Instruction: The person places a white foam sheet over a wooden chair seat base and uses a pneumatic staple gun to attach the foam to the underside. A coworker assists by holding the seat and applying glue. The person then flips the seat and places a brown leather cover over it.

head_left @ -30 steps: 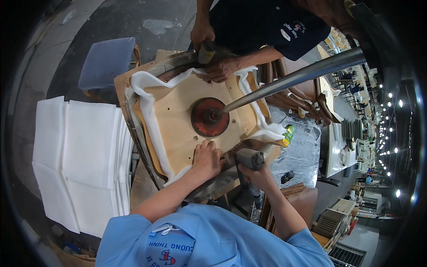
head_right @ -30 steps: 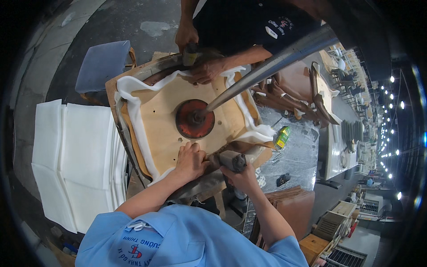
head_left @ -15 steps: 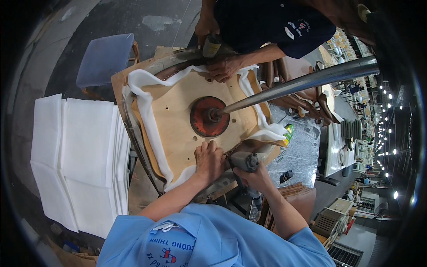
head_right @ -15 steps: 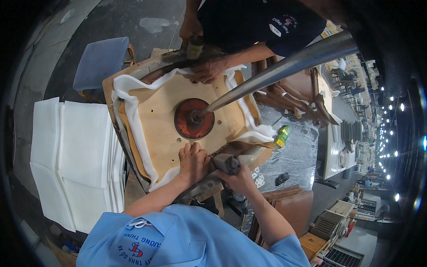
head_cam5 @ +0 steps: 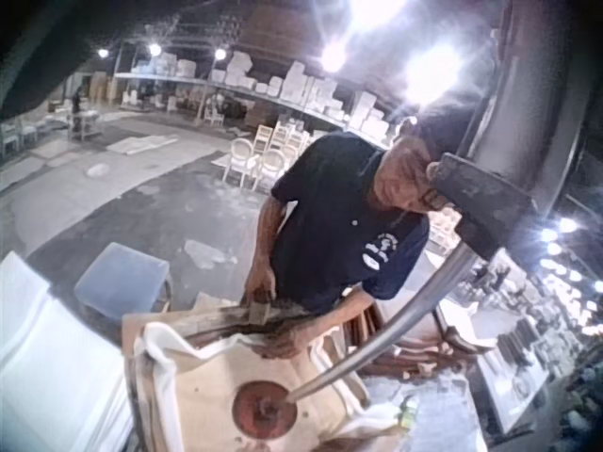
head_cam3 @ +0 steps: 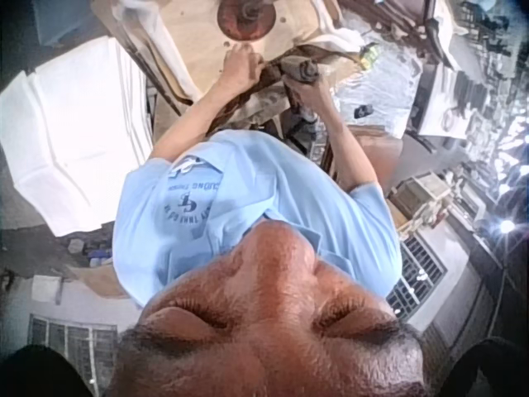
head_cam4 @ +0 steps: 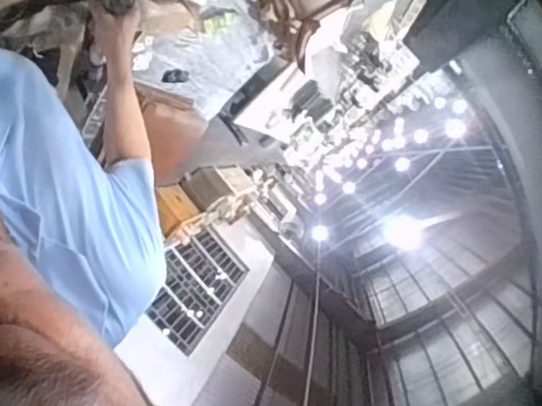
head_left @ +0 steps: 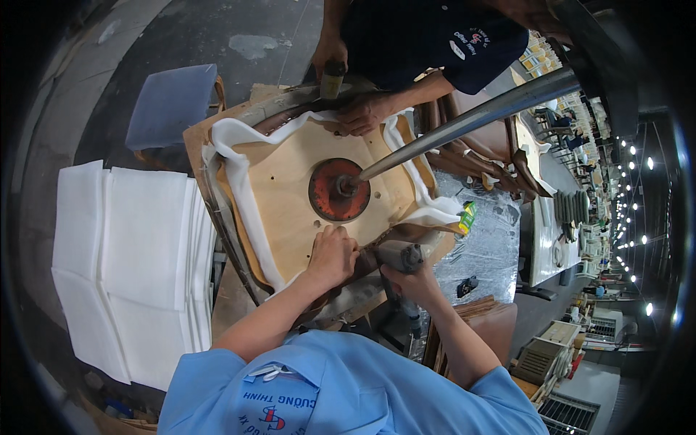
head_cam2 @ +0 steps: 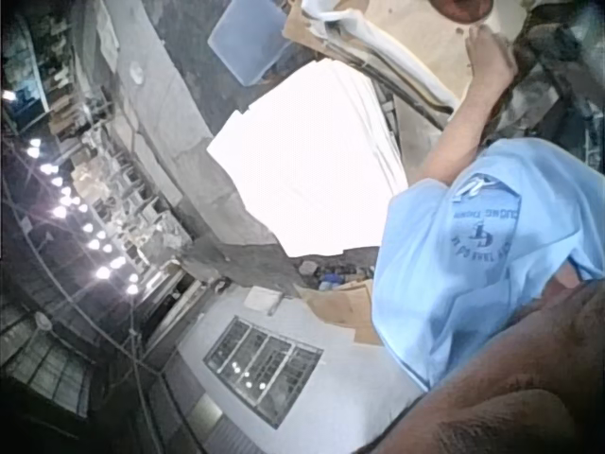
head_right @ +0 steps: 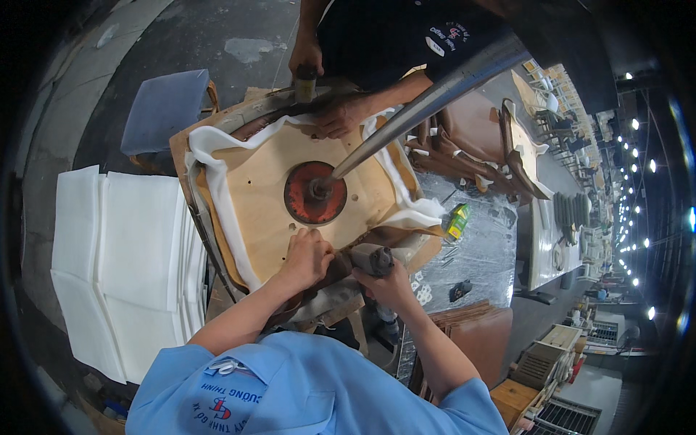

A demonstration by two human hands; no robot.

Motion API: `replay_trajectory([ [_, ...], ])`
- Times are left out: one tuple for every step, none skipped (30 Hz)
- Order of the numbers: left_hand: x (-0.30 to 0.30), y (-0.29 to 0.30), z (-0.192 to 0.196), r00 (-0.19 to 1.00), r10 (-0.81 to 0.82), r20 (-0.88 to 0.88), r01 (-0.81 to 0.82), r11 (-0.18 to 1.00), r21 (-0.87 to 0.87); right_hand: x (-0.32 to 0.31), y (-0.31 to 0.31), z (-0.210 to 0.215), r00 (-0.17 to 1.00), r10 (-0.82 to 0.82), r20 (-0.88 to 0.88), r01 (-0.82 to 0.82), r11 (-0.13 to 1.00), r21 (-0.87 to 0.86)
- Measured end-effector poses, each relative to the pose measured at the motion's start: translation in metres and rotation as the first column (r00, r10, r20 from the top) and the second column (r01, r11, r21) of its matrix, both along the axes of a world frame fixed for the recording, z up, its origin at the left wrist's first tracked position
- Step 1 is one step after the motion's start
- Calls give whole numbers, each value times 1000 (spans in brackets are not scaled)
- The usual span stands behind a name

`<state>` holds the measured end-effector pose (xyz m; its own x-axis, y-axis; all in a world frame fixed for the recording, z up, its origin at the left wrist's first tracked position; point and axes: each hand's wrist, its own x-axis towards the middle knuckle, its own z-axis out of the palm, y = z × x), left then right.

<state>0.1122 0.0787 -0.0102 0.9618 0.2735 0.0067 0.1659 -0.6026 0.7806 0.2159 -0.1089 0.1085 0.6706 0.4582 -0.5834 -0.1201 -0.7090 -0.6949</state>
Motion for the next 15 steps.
replay_trajectory([
  [-1, -2, 4, 1000, -6, 4, 6, 1000, 25, -2, -4, -1, 1000, -22, 5, 22, 999, 33],
  [-2, -4, 5, 1000, -7, 9, 6, 999, 49, -5, -4, 2, 1000, -21, 4, 21, 999, 36],
  [-1, -4, 7, 1000, 11, 13, -12, 999, 47, -8, -3, 6, 1000, -21, 2, 21, 999, 38],
  [0, -4, 8, 999, 30, 17, -30, 999, 44, -9, -2, 8, 1000, -21, 0, 20, 999, 41],
  [-1, -6, 5, 999, 46, 19, -46, 998, 37, -11, -2, 9, 1000, -20, -7, 21, 999, 44],
  [-1, -9, 3, 996, 77, 50, -79, 997, 26, -12, -1, 10, 1000, -19, -14, 20, 999, 48],
  [0, -13, 2, 991, 110, 80, -112, 994, 15, -13, 0, 10, 1000, -17, -22, 19, 998, 52],
  [1, -16, -1, 984, 141, 109, -142, 990, 4, -14, 1, 10, 1000, -10, -16, 11, 999, 43],
  [1, -18, -3, 981, 157, 116, -157, 988, -13, -14, 2, 10, 1000, -1, -11, 2, 999, 34],
  [0, -21, -5, 977, 174, 124, -172, 985, -29, -14, 3, 10, 1000, 8, -5, -8, 1000, 25],
  [0, -23, -5, 973, 191, 130, -186, 981, -47, -15, 4, 9, 1000, 18, -6, -17, 1000, 20],
  [0, -24, -6, 974, 194, 119, -189, 981, -52, -15, 4, 9, 1000, 28, -8, -27, 1000, 15],
  [1, -25, -7, 974, 197, 109, -192, 980, -57, -14, 5, 9, 999, 38, -9, -38, 999, 10],
  [1, -25, -7, 974, 205, 98, -200, 978, -60, -13, 10, 12, 998, 56, -5, -56, 998, -7],
  [1, -25, -8, 972, 213, 98, -208, 976, -62, -13, 14, 16, 997, 75, -1, -75, 997, -24],
])
